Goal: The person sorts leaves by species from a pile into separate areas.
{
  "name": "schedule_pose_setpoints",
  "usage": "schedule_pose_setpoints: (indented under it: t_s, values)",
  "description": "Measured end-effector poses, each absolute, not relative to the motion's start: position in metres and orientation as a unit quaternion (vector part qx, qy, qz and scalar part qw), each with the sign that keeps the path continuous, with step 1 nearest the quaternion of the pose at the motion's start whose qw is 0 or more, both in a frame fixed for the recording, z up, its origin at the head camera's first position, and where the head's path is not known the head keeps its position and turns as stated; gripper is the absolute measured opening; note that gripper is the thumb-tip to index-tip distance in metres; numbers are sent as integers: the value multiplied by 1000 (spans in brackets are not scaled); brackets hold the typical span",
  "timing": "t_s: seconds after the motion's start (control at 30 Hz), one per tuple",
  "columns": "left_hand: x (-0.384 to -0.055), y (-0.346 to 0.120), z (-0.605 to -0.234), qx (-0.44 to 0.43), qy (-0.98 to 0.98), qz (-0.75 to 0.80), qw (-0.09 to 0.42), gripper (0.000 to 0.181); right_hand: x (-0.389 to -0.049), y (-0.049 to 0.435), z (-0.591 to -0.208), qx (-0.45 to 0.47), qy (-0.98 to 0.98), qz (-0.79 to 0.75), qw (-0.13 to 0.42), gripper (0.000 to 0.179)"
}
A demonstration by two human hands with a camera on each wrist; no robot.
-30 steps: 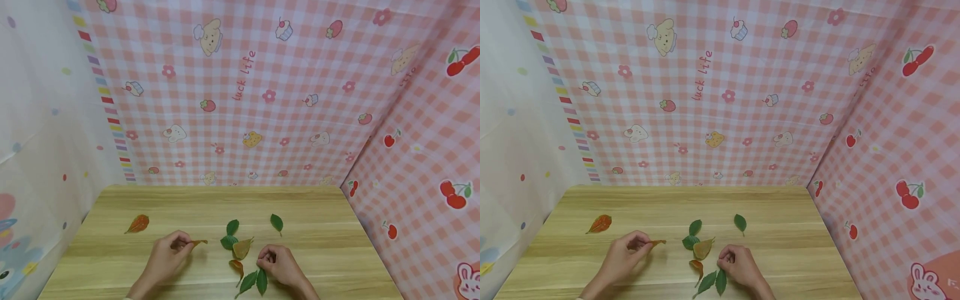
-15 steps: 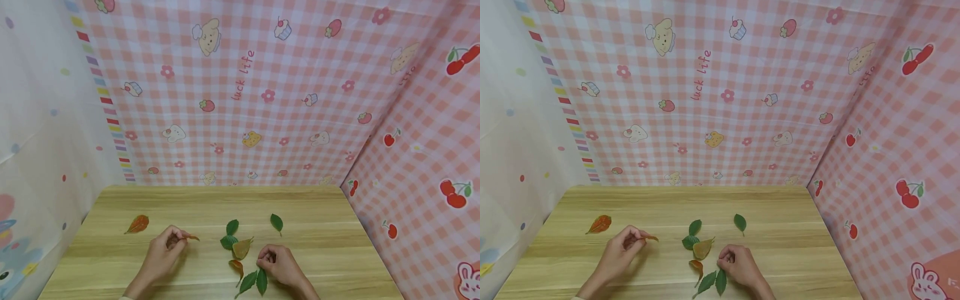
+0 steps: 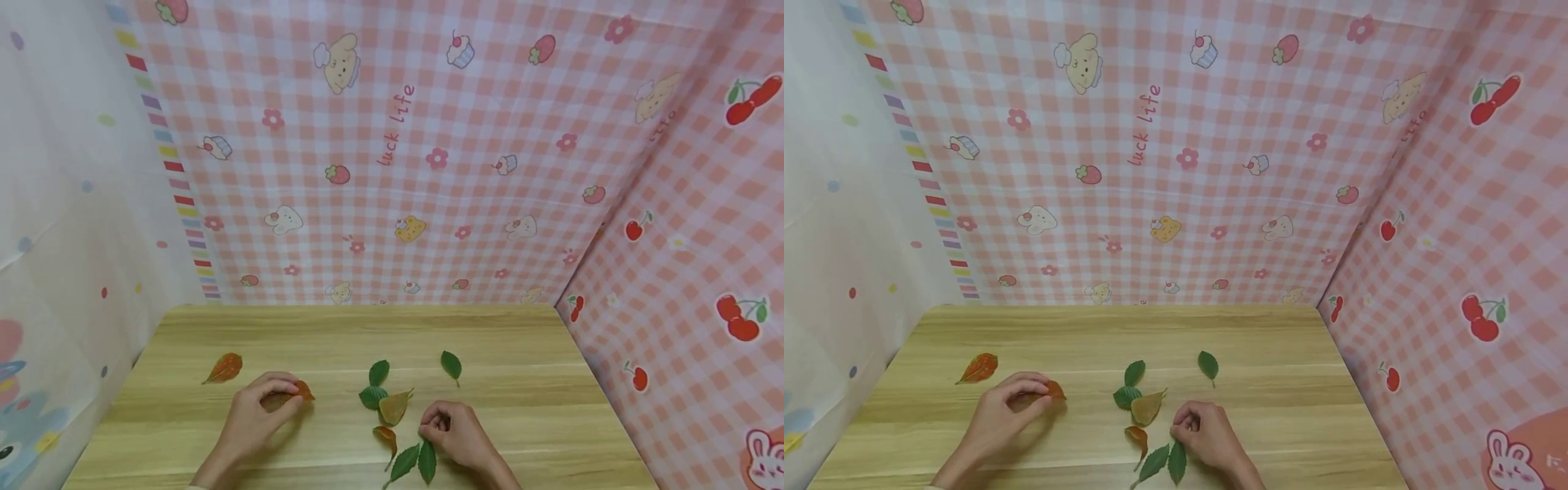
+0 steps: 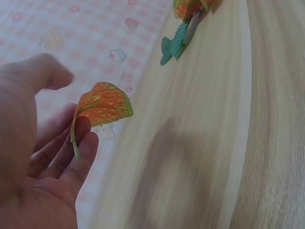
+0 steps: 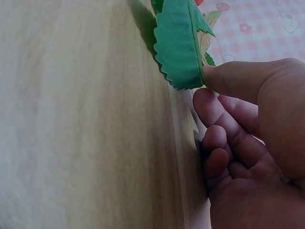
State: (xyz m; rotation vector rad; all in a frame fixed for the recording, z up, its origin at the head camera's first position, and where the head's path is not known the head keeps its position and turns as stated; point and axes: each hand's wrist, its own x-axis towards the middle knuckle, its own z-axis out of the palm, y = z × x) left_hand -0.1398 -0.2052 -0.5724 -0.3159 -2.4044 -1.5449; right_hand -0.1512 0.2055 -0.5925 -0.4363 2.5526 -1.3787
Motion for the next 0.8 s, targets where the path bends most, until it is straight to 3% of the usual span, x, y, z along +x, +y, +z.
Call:
schedule_pose_setpoints:
  t_s: [0.57,0.8]
  values:
    - [-146,-240,-571,7,-821,-567,71,20,-151,206,-593,-151,862,-473,102,8]
    - [-150,-252,-573,24,-833,-543,107,23,-150,205,-594,-150,864,-470,102,8]
